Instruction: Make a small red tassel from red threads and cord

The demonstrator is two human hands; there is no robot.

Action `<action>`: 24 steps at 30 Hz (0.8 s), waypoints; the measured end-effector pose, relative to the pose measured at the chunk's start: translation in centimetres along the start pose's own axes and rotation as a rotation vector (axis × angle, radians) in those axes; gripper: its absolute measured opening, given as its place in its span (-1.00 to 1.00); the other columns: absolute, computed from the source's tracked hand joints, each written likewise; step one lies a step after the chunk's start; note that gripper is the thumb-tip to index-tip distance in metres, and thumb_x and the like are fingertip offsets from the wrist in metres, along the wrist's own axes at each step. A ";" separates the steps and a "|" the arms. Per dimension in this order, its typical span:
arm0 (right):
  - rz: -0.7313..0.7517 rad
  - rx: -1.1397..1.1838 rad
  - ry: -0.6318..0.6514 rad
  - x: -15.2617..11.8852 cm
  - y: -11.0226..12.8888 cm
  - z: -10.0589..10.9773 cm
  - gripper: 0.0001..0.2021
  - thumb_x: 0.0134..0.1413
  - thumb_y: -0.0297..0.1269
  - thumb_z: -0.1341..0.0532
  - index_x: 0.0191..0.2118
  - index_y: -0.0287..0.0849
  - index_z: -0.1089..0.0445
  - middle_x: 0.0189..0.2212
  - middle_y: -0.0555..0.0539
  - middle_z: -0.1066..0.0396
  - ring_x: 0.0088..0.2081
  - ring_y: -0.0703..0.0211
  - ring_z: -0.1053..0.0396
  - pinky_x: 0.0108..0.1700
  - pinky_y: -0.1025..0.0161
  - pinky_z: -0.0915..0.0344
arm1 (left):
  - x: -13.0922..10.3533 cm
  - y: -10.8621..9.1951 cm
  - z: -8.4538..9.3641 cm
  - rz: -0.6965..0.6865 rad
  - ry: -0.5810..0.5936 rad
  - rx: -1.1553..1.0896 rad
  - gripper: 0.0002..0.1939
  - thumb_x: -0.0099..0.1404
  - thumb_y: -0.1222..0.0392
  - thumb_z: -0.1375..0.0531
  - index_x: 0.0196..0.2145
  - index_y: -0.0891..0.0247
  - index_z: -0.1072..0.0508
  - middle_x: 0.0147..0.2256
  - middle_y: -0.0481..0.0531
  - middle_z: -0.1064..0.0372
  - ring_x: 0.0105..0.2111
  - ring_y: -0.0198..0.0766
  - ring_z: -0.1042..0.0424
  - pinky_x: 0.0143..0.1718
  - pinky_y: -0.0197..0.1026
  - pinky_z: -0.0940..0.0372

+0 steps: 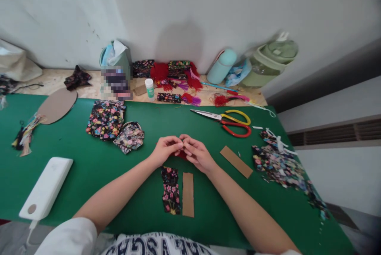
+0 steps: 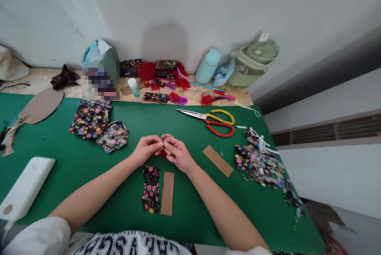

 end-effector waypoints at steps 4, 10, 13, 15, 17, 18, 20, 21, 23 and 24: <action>-0.013 -0.030 0.001 0.2 0.0 0.2 -0.74 -0.13 -0.14 -0.40 -0.46 -0.23 -0.42 -0.21 -0.04 -0.21 -0.61 0.58 0.10 -0.77 0.53 0.26 | -0.1 0.0 0.2 0.023 -0.002 -0.022 -0.63 -0.04 0.02 -0.41 -0.49 0.39 -0.45 -0.62 -0.08 -0.33 -0.65 -0.48 -0.20 -0.57 -0.34 -0.05; 0.143 -0.154 -0.004 0.0 1.1 0.2 -0.77 -0.02 -0.11 -0.33 -0.41 -0.19 -0.42 -0.13 -0.05 -0.19 -0.62 0.57 0.00 -0.76 0.49 0.15 | -0.1 -0.1 0.2 0.056 0.007 -0.048 -0.63 -0.07 0.03 -0.43 -0.50 0.40 -0.46 -0.61 -0.05 -0.35 -0.66 -0.48 -0.21 -0.58 -0.33 -0.05; 0.211 -0.232 -0.003 -0.2 1.5 0.1 -0.82 0.05 -0.15 -0.29 -0.39 -0.17 -0.40 -0.11 -0.03 -0.20 -0.64 0.60 -0.01 -0.74 0.47 0.11 | -0.3 -0.2 0.0 0.070 0.017 -0.088 -0.63 -0.11 0.05 -0.45 -0.52 0.40 -0.46 -0.61 -0.04 -0.36 -0.66 -0.48 -0.22 -0.59 -0.34 -0.05; 0.212 -0.223 0.007 -0.1 1.5 0.1 -0.79 0.03 -0.12 -0.30 -0.39 -0.16 -0.40 -0.12 -0.04 -0.21 -0.63 0.57 -0.05 -0.74 0.47 0.10 | -0.4 -0.1 -0.3 0.100 0.039 -0.120 -0.63 -0.15 0.07 -0.46 -0.53 0.40 -0.46 -0.61 -0.03 -0.36 -0.65 -0.46 -0.23 -0.59 -0.34 -0.04; 0.184 -0.185 0.027 0.0 1.3 0.0 -0.75 0.00 -0.07 -0.31 -0.39 -0.16 -0.40 -0.14 -0.04 -0.23 -0.60 0.53 -0.09 -0.73 0.47 0.10 | -0.6 0.1 -0.7 0.136 0.068 -0.141 -0.63 -0.17 0.08 -0.47 -0.53 0.40 -0.46 -0.61 -0.02 -0.36 -0.63 -0.44 -0.26 -0.59 -0.34 -0.04; 0.170 -0.173 0.036 0.1 1.2 -0.1 -0.75 -0.01 -0.07 -0.32 -0.39 -0.16 -0.40 -0.15 -0.04 -0.23 -0.60 0.52 -0.09 -0.73 0.48 0.10 | -0.6 0.2 -0.8 0.148 0.081 -0.146 -0.63 -0.17 0.09 -0.47 -0.53 0.40 -0.46 -0.61 -0.01 -0.36 -0.63 -0.44 -0.27 -0.59 -0.34 -0.04; 0.149 -0.173 0.049 0.1 1.2 -0.1 -0.75 -0.04 -0.09 -0.34 -0.41 -0.17 -0.40 -0.15 -0.04 -0.24 -0.60 0.53 -0.08 -0.73 0.48 0.12 | -0.7 0.4 -1.0 0.156 0.098 -0.151 -0.64 -0.17 0.10 -0.47 -0.53 0.40 -0.47 -0.61 0.00 -0.37 -0.62 -0.43 -0.28 -0.59 -0.34 -0.04; 0.142 -0.177 0.053 0.1 1.2 -0.2 -0.75 -0.05 -0.10 -0.35 -0.42 -0.18 -0.41 -0.15 -0.04 -0.25 -0.60 0.54 -0.07 -0.73 0.48 0.12 | -0.7 0.4 -1.0 0.156 0.102 -0.154 -0.64 -0.17 0.11 -0.47 -0.53 0.40 -0.47 -0.60 0.00 -0.37 -0.62 -0.43 -0.29 -0.59 -0.34 -0.04; 0.133 -0.175 0.056 0.0 1.3 -0.1 -0.75 -0.08 -0.10 -0.37 -0.43 -0.19 -0.42 -0.16 -0.05 -0.25 -0.60 0.53 -0.07 -0.73 0.47 0.13 | -0.7 0.5 -1.0 0.155 0.106 -0.160 -0.65 -0.17 0.12 -0.47 -0.53 0.40 -0.46 -0.60 0.00 -0.38 -0.61 -0.42 -0.29 -0.59 -0.34 -0.05; 0.126 -0.171 0.058 -0.1 1.3 -0.1 -0.75 -0.09 -0.10 -0.37 -0.43 -0.19 -0.43 -0.16 -0.05 -0.25 -0.59 0.52 -0.07 -0.73 0.47 0.12 | -0.7 0.6 -1.0 0.155 0.107 -0.160 -0.65 -0.17 0.12 -0.47 -0.53 0.40 -0.46 -0.60 0.00 -0.38 -0.61 -0.42 -0.29 -0.59 -0.34 -0.05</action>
Point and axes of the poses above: each hand's wrist, its own x-axis towards the middle knuckle, its own z-axis out of the back of the hand, y = z × x, the point moved 9 cm from there along x, towards the middle knuckle
